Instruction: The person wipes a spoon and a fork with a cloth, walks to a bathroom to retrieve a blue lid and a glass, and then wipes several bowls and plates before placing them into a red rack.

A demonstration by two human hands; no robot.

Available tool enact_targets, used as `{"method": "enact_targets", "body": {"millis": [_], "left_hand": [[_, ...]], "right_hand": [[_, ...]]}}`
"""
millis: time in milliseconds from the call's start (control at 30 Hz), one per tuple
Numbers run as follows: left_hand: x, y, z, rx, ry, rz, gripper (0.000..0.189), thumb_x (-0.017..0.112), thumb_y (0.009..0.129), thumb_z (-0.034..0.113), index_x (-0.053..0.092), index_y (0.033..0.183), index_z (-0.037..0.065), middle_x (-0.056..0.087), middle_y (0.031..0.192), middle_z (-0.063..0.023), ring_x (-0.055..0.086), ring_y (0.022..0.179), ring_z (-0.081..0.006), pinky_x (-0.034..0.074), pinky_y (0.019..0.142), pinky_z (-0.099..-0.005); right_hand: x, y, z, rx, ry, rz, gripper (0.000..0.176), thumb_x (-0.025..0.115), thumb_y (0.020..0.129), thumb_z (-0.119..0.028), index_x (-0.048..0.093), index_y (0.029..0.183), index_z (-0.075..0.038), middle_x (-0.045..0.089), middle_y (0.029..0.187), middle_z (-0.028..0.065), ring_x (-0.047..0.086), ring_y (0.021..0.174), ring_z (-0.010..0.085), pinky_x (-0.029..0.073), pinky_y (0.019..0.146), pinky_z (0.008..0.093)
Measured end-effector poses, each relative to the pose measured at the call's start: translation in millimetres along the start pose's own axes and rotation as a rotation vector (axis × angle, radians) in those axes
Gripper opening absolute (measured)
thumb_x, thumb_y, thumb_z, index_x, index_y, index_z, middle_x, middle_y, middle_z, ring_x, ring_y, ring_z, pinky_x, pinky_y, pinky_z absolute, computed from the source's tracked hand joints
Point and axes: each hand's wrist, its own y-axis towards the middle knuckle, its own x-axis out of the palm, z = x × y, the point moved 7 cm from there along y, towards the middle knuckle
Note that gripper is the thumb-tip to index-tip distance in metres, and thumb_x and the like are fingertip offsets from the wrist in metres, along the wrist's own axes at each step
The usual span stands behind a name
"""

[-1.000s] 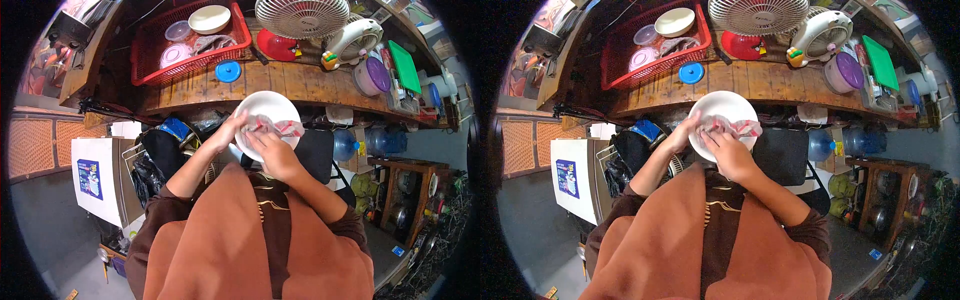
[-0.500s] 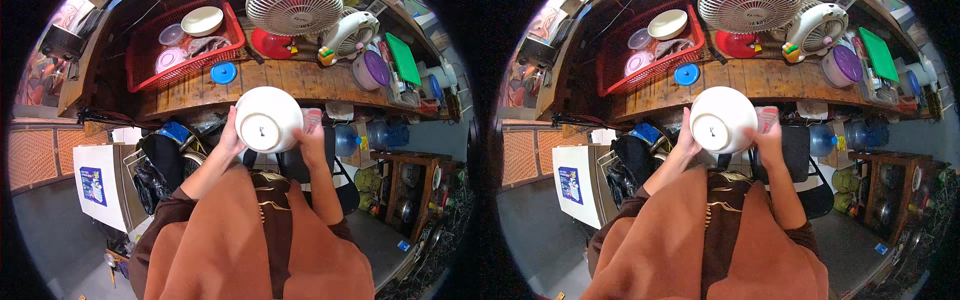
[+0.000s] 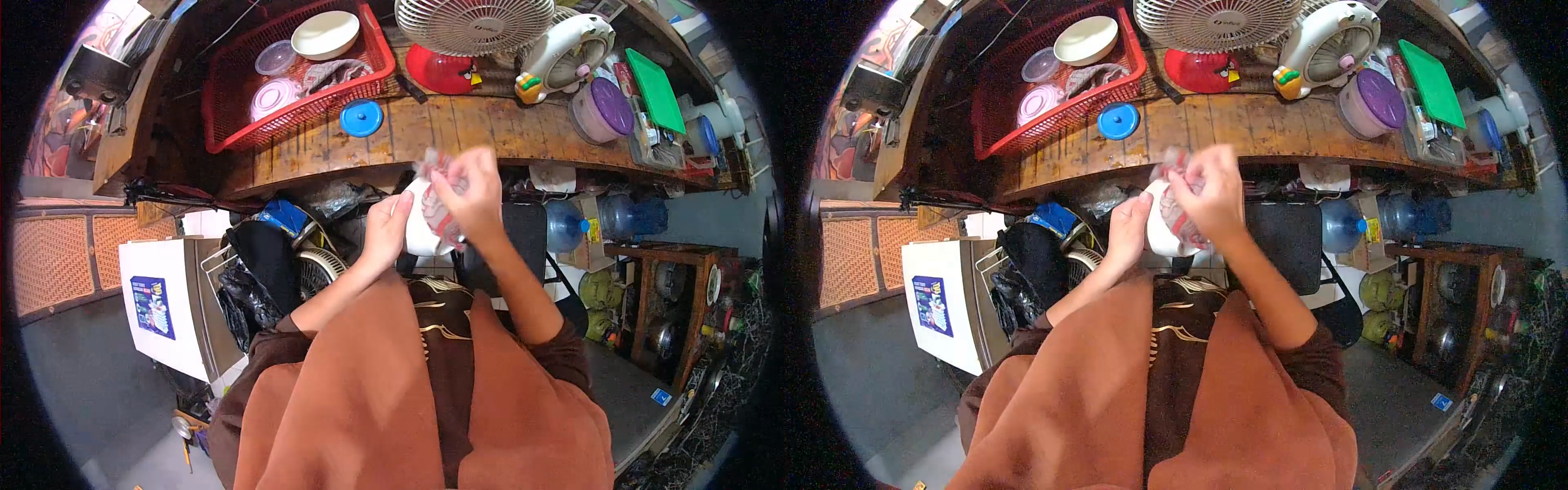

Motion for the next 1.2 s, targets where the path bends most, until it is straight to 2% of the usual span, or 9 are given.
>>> {"method": "enact_targets", "body": {"millis": [300,400,533,600,700,833,933,1000,1200], "left_hand": [[-6.7,7.2,-5.2,-0.088,-0.071,-0.070,0.032,0.038,0.088,0.026,0.055,0.085,-0.001,0.055,0.073,-0.0016,0.048,0.063,-0.0051,0.040,0.058,-0.0195],[-5.5,7.4,-5.0,-0.072,-0.053,-0.103,0.032,0.039,0.087,0.030,0.052,0.094,0.001,0.056,0.078,-0.0034,0.052,0.065,-0.0077,0.042,0.060,-0.0206],[-6.4,13.0,-2.1,-0.058,-0.127,-0.098,0.038,0.037,0.087,0.032,0.050,0.100,-0.002,0.056,0.092,-0.0089,0.054,0.080,-0.0135,0.044,0.070,-0.0263],[-8.4,9.9,-16.4,-0.426,-0.545,0.002,0.044,0.032,0.087,0.035,0.044,0.108,-0.002,0.053,0.100,-0.0142,0.054,0.089,-0.0217,0.043,0.078,-0.0329],[-16.1,24.2,-26.8,-0.427,-0.656,0.023,0.049,0.029,0.087,0.039,0.038,0.114,-0.001,0.047,0.110,-0.0157,0.050,0.098,-0.0262,0.039,0.086,-0.0390],[-9.3,19.7,-16.7,-0.435,-0.736,-0.119,0.049,0.028,0.087,0.039,0.037,0.115,-0.001,0.045,0.114,-0.0146,0.047,0.102,-0.0248,0.039,0.088,-0.0381],[-13.3,16.2,-14.4,-0.352,-0.504,-0.084,0.045,0.029,0.088,0.037,0.043,0.108,-0.001,0.050,0.104,-0.0138,0.052,0.092,-0.0210,0.043,0.080,-0.0333],[-23.2,17.3,-18.1,-0.262,-0.316,-0.037,0.043,0.031,0.088,0.036,0.048,0.103,0.000,0.055,0.096,-0.0125,0.055,0.085,-0.0179,0.046,0.073,-0.0300],[-17.0,9.7,-13.4,-0.160,-0.177,-0.090,0.023,0.041,0.085,0.022,0.052,0.091,0.003,0.057,0.085,-0.0064,0.055,0.075,-0.0114,0.044,0.066,-0.0241]], "right_hand": [[27.7,-11.1,-43.1,-0.367,-0.286,0.020,0.030,0.049,0.073,-0.018,0.054,0.099,-0.003,0.049,0.108,0.0148,0.045,0.103,0.0280,0.031,0.090,0.0394],[29.3,0.8,-2.9,0.137,-0.015,-0.163,0.030,0.051,0.072,-0.017,0.055,0.096,-0.001,0.054,0.101,0.0141,0.048,0.099,0.0284,0.033,0.089,0.0388],[37.2,-41.1,-57.1,-0.530,-0.302,0.024,0.031,0.056,0.067,-0.015,0.057,0.094,0.000,0.054,0.101,0.0113,0.048,0.099,0.0256,0.031,0.091,0.0400],[50.8,-74.9,-49.8,-0.816,-0.411,-0.024,0.032,0.054,0.069,-0.016,0.056,0.096,0.000,0.054,0.101,0.0115,0.048,0.099,0.0261,0.030,0.091,0.0399],[36.2,-86.1,-13.9,-0.870,-0.283,0.104,0.036,0.054,0.071,-0.020,0.054,0.101,-0.001,0.051,0.105,0.0137,0.049,0.099,0.0270,0.035,0.085,0.0379],[-1.5,-69.1,13.6,-0.386,0.029,0.424,0.039,0.054,0.070,-0.022,0.053,0.104,-0.002,0.051,0.104,0.0167,0.048,0.100,0.0284,0.035,0.085,0.0378],[-14.8,-32.7,12.9,0.133,0.524,0.209,0.038,0.053,0.071,-0.023,0.052,0.105,-0.004,0.050,0.107,0.0174,0.045,0.104,0.0287,0.033,0.088,0.0395],[-8.9,-24.3,-46.8,-0.394,-0.200,-0.038,0.029,0.049,0.075,-0.018,0.054,0.100,-0.004,0.050,0.110,0.0105,0.046,0.104,0.0279,0.031,0.091,0.0390],[24.6,-3.1,-55.1,-0.507,-0.051,-0.405,0.032,0.052,0.073,-0.022,0.056,0.099,-0.005,0.054,0.104,0.0100,0.046,0.104,0.0269,0.032,0.090,0.0391]]}}
